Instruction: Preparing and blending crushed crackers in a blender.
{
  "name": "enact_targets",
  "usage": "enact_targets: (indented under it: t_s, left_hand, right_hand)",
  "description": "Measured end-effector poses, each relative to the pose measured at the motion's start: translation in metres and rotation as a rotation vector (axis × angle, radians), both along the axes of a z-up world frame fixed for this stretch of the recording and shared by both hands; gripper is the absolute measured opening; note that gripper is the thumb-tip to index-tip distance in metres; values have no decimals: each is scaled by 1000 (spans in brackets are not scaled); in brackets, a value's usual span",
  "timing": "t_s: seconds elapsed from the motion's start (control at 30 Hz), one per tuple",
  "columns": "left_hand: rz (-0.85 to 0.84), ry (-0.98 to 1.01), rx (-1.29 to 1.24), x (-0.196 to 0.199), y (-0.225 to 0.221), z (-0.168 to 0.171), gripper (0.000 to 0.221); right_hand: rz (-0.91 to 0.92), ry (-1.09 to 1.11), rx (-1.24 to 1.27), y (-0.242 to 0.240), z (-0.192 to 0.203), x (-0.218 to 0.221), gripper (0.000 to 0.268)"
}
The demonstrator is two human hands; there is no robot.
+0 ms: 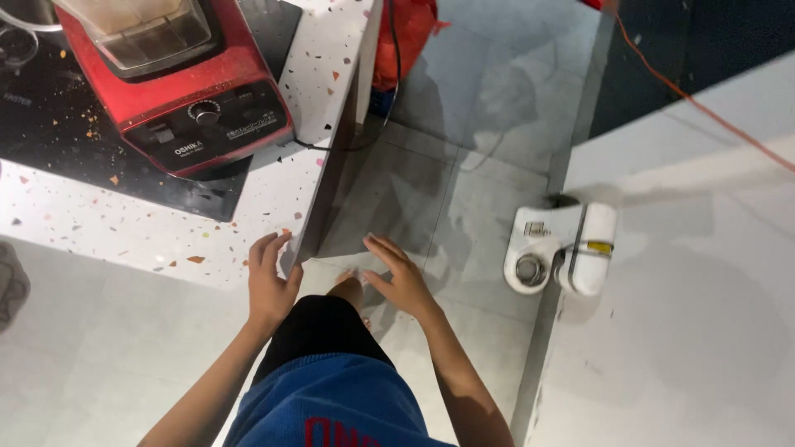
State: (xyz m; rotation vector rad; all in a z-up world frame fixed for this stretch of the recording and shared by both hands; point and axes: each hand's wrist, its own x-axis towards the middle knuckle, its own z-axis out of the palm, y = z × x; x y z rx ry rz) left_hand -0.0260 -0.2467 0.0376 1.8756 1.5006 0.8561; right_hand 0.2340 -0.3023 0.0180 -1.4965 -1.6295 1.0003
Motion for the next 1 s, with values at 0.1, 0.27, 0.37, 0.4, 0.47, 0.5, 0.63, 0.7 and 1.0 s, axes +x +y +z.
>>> enact_targets:
  t_s: [0.1, 0.27, 0.37, 0.4, 0.47, 0.5, 0.63, 0.7, 1.0]
  left_hand:
    - [117, -19, -31, 19, 3, -10, 55]
    - [212, -112, 43, 80, 70, -7, 49]
    - [139, -161, -17, 129, 126, 7, 54]
    - [131, -195, -53, 139, 147, 11, 50]
    - [154, -226, -95, 159, 179, 20, 46]
    - [159, -226, -64, 167, 191, 24, 43]
    - [255, -230, -5, 193, 241, 30, 40]
    - [343, -233, -12, 204, 258, 28, 39]
    - [834, -311, 92, 271, 287, -32, 41]
  right_hand:
    - [112, -16, 2, 51, 9, 35, 58]
    - [-2, 95, 77, 164, -25, 131, 44]
    - [-191, 80, 84, 236, -43, 199, 31]
    - [-213, 17, 100, 264, -51, 217, 29]
    - [-204, -41, 107, 319, -49, 236, 28]
    - [-151, -72, 76, 347, -41, 235, 30]
    - [240, -146, 288, 485, -41, 204, 27]
    - [430, -110, 334, 548, -31, 161, 29]
    - [850, -162, 459, 761, -52, -70, 38]
